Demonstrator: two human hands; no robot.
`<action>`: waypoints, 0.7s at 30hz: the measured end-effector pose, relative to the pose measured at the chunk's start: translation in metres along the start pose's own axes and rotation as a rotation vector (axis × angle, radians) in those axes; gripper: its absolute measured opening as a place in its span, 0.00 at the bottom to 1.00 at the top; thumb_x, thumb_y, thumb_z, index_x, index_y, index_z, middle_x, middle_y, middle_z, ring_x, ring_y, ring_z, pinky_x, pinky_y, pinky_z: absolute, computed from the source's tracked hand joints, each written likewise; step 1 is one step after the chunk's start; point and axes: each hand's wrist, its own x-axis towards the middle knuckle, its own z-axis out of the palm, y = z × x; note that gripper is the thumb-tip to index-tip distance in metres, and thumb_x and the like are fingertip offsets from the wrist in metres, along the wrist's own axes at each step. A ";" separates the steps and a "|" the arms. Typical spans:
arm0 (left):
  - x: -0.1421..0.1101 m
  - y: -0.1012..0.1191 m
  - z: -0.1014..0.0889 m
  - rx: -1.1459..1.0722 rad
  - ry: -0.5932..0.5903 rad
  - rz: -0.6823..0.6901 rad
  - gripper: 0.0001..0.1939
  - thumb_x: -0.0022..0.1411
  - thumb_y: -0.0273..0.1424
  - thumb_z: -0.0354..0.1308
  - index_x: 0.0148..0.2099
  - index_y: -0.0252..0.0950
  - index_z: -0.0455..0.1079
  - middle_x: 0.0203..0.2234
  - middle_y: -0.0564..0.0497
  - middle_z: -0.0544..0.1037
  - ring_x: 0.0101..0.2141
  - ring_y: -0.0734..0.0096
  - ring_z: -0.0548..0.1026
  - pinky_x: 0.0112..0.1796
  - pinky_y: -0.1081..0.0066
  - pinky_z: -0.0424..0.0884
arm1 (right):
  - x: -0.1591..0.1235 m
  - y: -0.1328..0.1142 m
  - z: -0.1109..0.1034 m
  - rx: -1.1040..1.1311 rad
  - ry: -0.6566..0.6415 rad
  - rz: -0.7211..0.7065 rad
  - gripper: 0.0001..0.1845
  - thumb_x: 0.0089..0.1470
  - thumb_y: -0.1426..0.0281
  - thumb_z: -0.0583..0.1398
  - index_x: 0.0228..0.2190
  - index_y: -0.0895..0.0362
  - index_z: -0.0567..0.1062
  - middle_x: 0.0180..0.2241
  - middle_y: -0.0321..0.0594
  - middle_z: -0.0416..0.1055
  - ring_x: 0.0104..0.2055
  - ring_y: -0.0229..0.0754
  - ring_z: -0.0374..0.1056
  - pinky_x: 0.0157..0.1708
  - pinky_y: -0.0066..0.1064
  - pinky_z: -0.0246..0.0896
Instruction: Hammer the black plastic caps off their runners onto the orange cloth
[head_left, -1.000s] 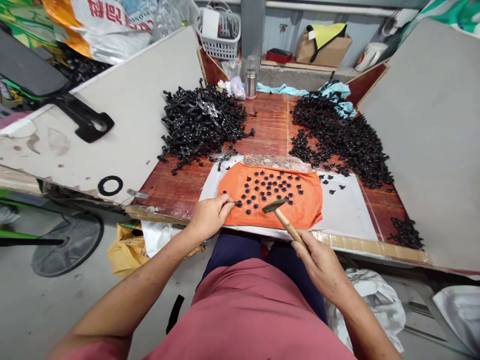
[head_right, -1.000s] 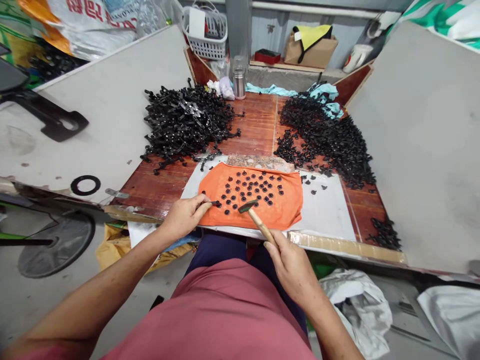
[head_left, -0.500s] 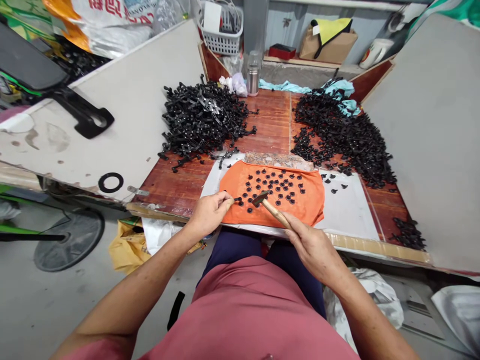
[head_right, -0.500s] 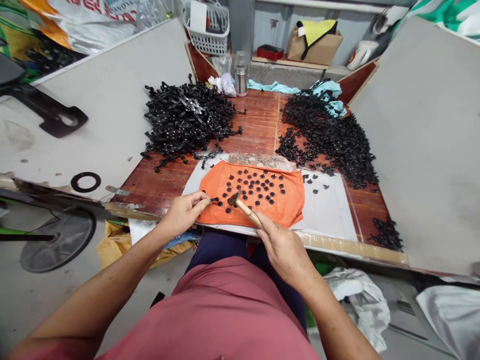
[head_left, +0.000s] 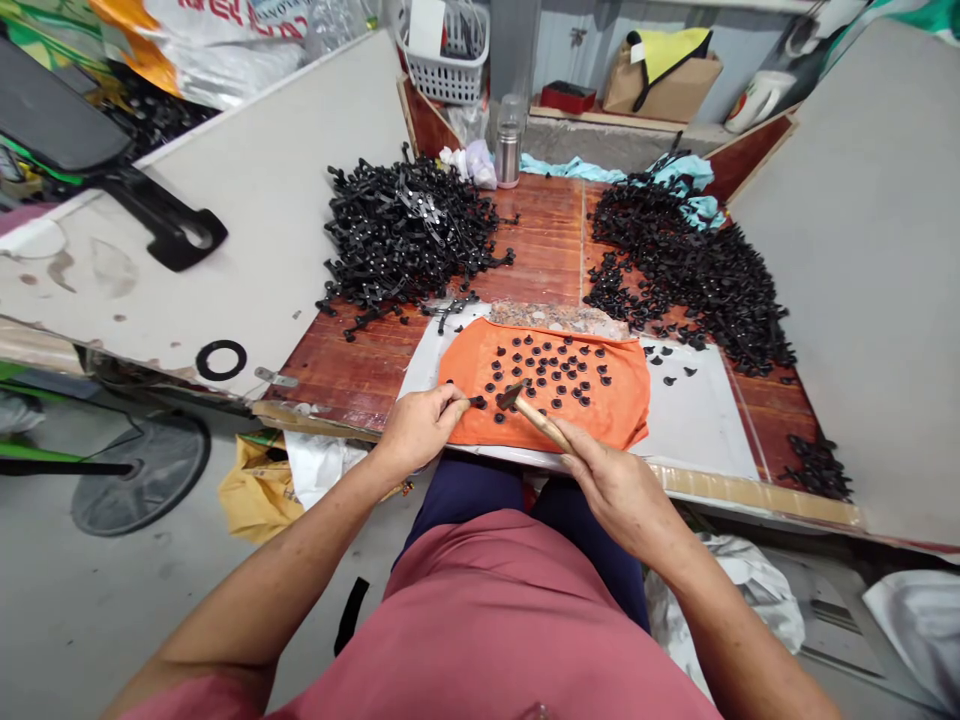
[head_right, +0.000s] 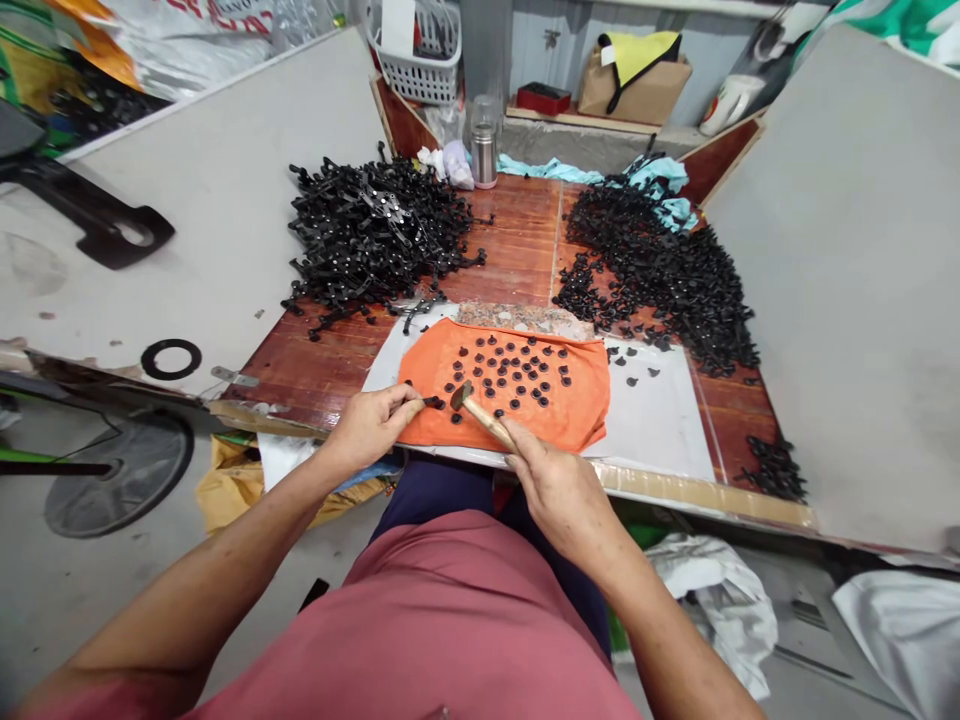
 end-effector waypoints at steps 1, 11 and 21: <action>0.000 0.001 0.000 0.014 -0.003 0.000 0.13 0.69 0.38 0.54 0.38 0.41 0.77 0.24 0.53 0.78 0.26 0.68 0.71 0.30 0.71 0.57 | 0.001 -0.001 0.000 -0.019 -0.002 -0.009 0.30 0.70 0.69 0.52 0.70 0.44 0.61 0.58 0.44 0.76 0.53 0.52 0.78 0.50 0.41 0.74; 0.000 0.005 -0.001 0.145 -0.026 -0.005 0.14 0.71 0.38 0.52 0.42 0.41 0.78 0.30 0.49 0.83 0.32 0.62 0.78 0.32 0.69 0.59 | 0.015 -0.020 0.005 -0.159 0.098 -0.128 0.31 0.72 0.69 0.50 0.72 0.49 0.56 0.54 0.48 0.79 0.46 0.48 0.79 0.47 0.39 0.76; -0.002 -0.002 0.005 -0.030 0.010 0.002 0.14 0.69 0.39 0.53 0.41 0.39 0.78 0.29 0.51 0.81 0.30 0.67 0.76 0.33 0.71 0.60 | 0.015 -0.017 0.010 -0.059 0.219 -0.148 0.30 0.72 0.70 0.51 0.72 0.48 0.56 0.57 0.46 0.77 0.53 0.48 0.77 0.54 0.40 0.74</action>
